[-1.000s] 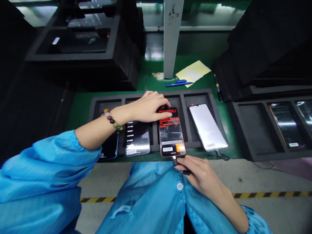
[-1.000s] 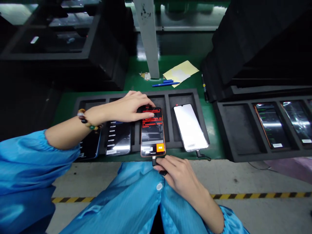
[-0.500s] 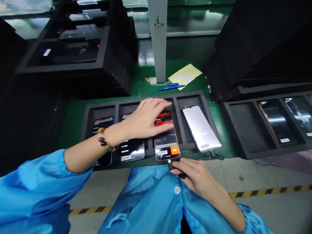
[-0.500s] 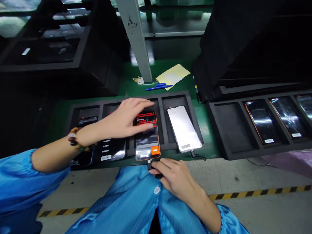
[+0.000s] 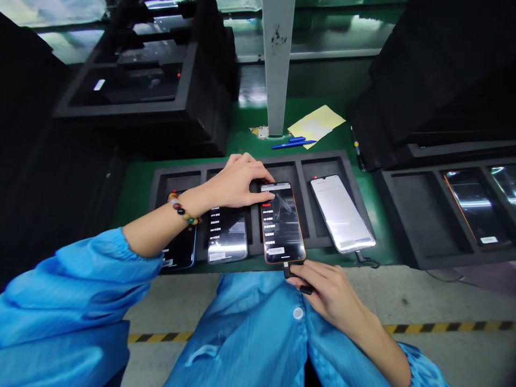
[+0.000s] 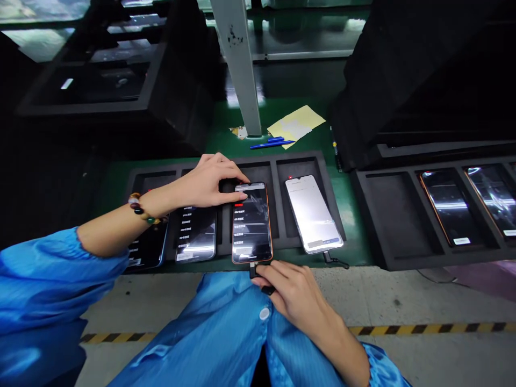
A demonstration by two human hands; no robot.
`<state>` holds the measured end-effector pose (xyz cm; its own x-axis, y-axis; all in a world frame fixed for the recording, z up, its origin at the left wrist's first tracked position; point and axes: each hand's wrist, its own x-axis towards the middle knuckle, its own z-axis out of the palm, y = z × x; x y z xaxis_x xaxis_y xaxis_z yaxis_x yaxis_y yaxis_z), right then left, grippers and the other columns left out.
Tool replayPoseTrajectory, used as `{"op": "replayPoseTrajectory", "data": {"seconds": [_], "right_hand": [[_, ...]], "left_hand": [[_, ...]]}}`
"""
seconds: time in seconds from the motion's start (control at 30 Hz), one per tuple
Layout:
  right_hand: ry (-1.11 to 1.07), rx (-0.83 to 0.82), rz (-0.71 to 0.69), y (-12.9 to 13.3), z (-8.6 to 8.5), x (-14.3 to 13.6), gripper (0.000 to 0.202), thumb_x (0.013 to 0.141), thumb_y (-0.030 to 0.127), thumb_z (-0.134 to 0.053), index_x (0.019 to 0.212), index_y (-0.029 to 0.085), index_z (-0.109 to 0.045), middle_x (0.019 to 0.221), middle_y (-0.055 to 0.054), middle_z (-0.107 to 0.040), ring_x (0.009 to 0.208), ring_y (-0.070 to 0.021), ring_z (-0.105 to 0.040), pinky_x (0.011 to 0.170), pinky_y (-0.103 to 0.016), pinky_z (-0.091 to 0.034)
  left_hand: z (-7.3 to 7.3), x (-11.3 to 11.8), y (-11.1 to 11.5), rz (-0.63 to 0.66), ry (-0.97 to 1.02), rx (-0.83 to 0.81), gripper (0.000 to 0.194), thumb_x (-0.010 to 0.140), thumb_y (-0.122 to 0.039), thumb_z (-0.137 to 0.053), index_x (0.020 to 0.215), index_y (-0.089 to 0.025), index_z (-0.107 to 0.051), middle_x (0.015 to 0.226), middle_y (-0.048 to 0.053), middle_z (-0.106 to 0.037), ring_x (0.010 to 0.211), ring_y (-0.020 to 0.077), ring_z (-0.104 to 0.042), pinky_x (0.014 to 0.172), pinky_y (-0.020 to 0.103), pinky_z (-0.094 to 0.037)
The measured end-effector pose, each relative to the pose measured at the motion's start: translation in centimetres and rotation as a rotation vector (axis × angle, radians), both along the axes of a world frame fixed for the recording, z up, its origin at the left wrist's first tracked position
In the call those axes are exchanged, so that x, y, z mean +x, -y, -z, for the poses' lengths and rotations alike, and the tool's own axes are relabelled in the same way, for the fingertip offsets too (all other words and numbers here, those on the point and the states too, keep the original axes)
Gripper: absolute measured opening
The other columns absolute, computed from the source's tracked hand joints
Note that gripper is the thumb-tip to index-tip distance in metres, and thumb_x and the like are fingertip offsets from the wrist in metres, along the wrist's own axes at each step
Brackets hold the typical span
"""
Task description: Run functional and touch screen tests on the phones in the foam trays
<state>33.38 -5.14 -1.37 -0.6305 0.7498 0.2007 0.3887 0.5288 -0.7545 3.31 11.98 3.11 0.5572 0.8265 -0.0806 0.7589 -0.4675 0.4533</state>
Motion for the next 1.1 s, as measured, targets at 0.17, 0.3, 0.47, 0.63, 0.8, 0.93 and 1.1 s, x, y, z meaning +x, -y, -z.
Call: {"op": "replayPoseTrajectory", "data": {"seconds": [0.17,0.3,0.47,0.63,0.8,0.93,1.1], "right_hand": [[-0.009,-0.004,0.009,0.0,-0.3,-0.1,0.017,0.113,0.024,-0.058,0.124,0.019,-0.070,0.101,-0.006,-0.080,0.087,-0.0209,-0.079,0.072,-0.033,-0.063],[-0.008,-0.026,0.011,0.0,-0.4,-0.1,0.017,0.113,0.022,-0.058,0.124,0.018,-0.071,0.099,-0.006,-0.079,0.085,-0.0204,-0.078,0.071,-0.032,-0.062],[-0.007,-0.040,0.040,0.1,-0.4,-0.1,0.019,0.112,0.024,-0.059,0.125,0.017,-0.071,0.100,-0.007,-0.079,0.086,-0.0207,-0.079,0.075,-0.032,-0.064],[0.009,-0.120,0.077,0.1,-1.0,-0.5,0.016,0.111,0.026,-0.062,0.120,0.019,-0.073,0.097,-0.005,-0.078,0.085,-0.0197,-0.078,0.077,-0.031,-0.063],[0.023,-0.269,0.095,0.2,-1.5,-0.5,0.013,0.111,0.023,-0.062,0.115,0.023,-0.074,0.100,-0.003,-0.078,0.088,-0.0181,-0.076,0.078,-0.029,-0.060],[0.050,-0.231,0.129,0.5,-1.5,-0.6,0.016,0.112,0.028,-0.061,0.115,0.022,-0.075,0.100,-0.004,-0.079,0.086,-0.0184,-0.076,0.077,-0.030,-0.060],[0.044,-0.115,0.127,0.3,-1.1,-1.1,0.019,0.113,0.029,-0.059,0.121,0.022,-0.075,0.101,-0.005,-0.078,0.089,-0.0196,-0.076,0.078,-0.031,-0.063]], "left_hand": [[-0.1,0.2,0.1,-0.025,0.014,-0.006,0.050,0.097,-0.069,-0.065,0.121,-0.028,-0.081,0.119,0.008,-0.079,0.121,0.0332,-0.056,0.115,0.056,-0.031],[0.2,0.1,0.0,-0.027,0.020,-0.003,0.050,0.098,-0.068,-0.065,0.122,-0.028,-0.081,0.118,0.008,-0.079,0.120,0.0325,-0.056,0.116,0.057,-0.031],[0.4,0.0,0.0,-0.031,0.029,-0.006,0.051,0.097,-0.070,-0.066,0.122,-0.029,-0.081,0.117,0.007,-0.078,0.121,0.0325,-0.055,0.117,0.058,-0.031],[0.3,0.2,0.3,-0.029,0.044,-0.002,0.056,0.097,-0.073,-0.065,0.122,-0.026,-0.081,0.114,0.008,-0.077,0.120,0.0327,-0.056,0.116,0.056,-0.033],[0.0,0.5,0.4,-0.036,0.042,-0.007,0.067,0.095,-0.081,-0.060,0.121,-0.024,-0.082,0.110,0.010,-0.075,0.112,0.0318,-0.059,0.111,0.055,-0.037],[-0.2,0.7,0.6,-0.045,0.029,-0.018,0.073,0.093,-0.085,-0.056,0.122,-0.024,-0.083,0.110,0.010,-0.074,0.111,0.0320,-0.059,0.109,0.054,-0.039],[-0.1,0.7,0.5,-0.027,0.016,0.005,0.077,0.094,-0.088,-0.051,0.124,-0.025,-0.084,0.108,0.010,-0.074,0.112,0.0329,-0.060,0.112,0.055,-0.038]]}}
